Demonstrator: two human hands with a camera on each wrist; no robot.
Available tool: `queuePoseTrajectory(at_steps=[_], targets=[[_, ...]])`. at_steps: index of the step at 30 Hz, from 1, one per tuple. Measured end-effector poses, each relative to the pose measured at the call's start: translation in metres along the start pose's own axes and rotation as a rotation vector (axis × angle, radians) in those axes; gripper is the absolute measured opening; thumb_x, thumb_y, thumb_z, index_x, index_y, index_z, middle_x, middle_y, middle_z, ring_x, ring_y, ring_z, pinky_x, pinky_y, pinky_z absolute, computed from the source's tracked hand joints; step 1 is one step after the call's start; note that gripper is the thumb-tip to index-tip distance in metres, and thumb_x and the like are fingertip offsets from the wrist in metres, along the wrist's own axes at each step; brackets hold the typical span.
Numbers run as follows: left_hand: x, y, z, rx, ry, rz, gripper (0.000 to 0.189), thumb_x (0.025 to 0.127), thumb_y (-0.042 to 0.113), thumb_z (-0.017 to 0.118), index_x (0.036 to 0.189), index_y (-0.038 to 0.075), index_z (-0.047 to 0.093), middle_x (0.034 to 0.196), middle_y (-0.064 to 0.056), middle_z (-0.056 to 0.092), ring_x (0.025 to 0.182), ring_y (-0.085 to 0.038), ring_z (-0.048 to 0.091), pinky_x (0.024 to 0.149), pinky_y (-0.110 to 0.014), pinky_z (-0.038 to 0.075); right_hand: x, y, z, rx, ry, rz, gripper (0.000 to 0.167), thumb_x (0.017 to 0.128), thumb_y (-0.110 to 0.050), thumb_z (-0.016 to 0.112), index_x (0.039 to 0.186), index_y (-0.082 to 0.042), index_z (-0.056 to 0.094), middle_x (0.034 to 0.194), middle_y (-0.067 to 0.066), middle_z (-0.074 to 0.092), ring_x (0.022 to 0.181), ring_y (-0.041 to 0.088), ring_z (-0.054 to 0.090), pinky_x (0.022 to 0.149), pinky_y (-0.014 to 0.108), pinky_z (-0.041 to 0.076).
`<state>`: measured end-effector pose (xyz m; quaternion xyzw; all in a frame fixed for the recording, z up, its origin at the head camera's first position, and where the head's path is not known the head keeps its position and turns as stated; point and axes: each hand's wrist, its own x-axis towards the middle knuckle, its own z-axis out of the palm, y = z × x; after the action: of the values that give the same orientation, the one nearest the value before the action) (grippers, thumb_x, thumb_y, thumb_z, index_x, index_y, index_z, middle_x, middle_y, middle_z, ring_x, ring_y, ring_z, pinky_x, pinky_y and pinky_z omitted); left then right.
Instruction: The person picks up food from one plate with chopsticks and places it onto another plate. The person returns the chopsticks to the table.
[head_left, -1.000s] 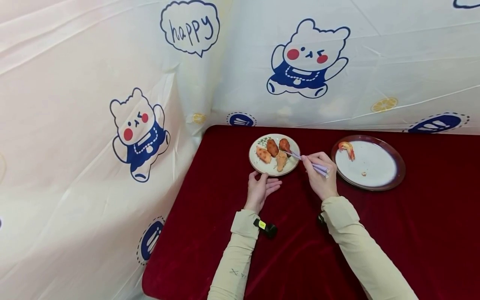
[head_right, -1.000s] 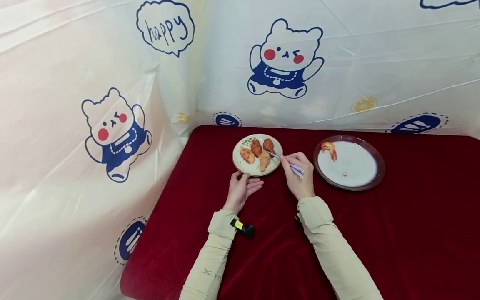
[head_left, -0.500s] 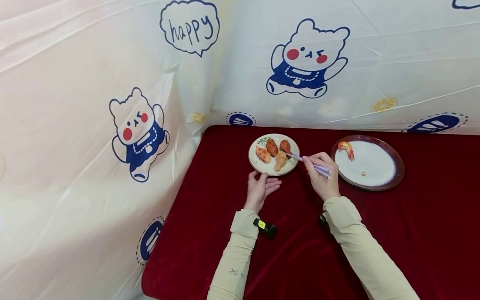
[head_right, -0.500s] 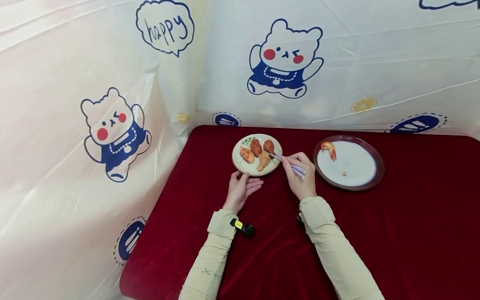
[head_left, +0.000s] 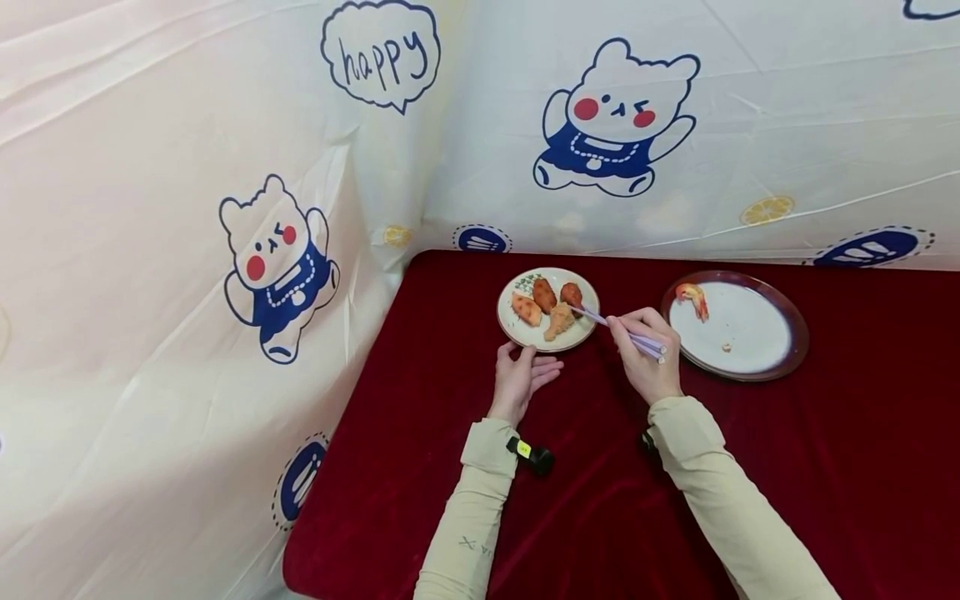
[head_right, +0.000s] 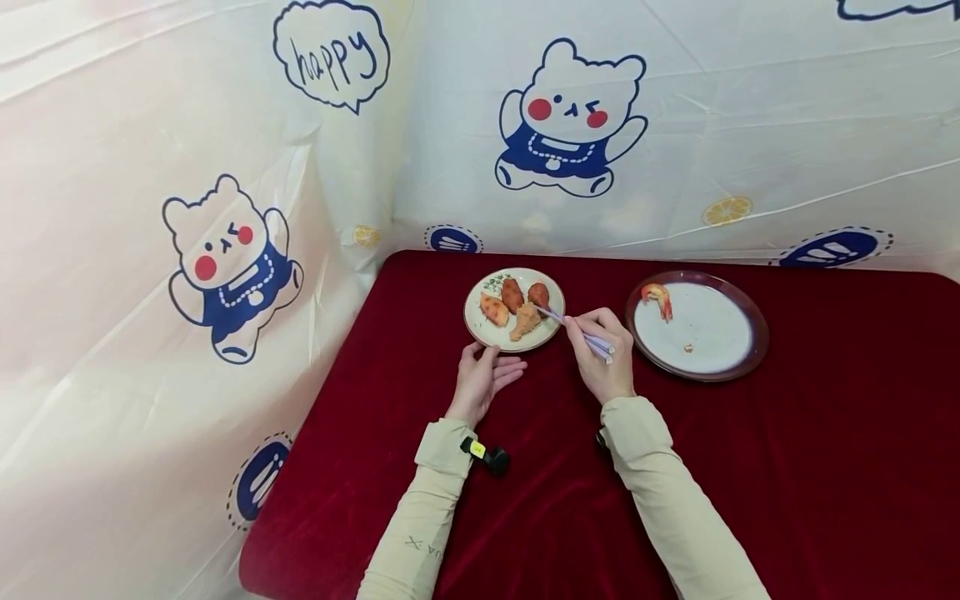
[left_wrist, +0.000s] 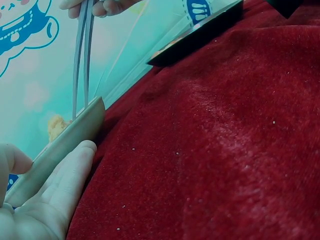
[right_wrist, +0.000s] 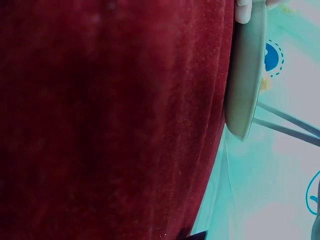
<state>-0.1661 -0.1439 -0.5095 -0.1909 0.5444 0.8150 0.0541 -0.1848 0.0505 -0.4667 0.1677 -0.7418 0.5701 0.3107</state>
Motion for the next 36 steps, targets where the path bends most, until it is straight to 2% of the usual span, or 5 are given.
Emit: queuePoseTrajectory(at_steps=[12,24,36], targets=[[0.001,-0.002,0.000,0.003,-0.014,0.004,0.059,0.100,0.019,0.049,0.148,0.011,0.016,0.106,-0.026,0.067,0.092,-0.032,0.072,0.084,-0.038,0.061,-0.003,-0.002,-0.006,0.020,0.046,-0.027,0.006,0.082,0.005,0.071,0.078,0.006,0.075,0.076,0.017,0.062,0.064,-0.008,0.054,0.054,0.003,0.043],[-0.002,0.000,0.001,0.009,-0.002,0.003,0.059,0.100,0.020,0.049,0.148,0.011,0.017,0.108,-0.028,0.066,0.094,-0.034,0.071,0.084,-0.039,0.061,-0.003,-0.013,-0.013,0.022,0.060,-0.049,0.008,0.081,0.007,0.071,0.074,0.005,0.074,0.075,0.015,0.062,0.064,-0.006,0.053,0.052,0.005,0.041],[0.000,-0.001,0.001,0.012,0.004,0.002,0.059,0.100,0.020,0.049,0.148,0.011,0.017,0.106,-0.026,0.067,0.091,-0.032,0.072,0.083,-0.038,0.061,-0.008,-0.010,-0.018,0.038,0.084,-0.039,0.007,0.081,0.008,0.070,0.074,0.007,0.073,0.073,0.015,0.062,0.062,-0.007,0.054,0.053,0.004,0.044]])
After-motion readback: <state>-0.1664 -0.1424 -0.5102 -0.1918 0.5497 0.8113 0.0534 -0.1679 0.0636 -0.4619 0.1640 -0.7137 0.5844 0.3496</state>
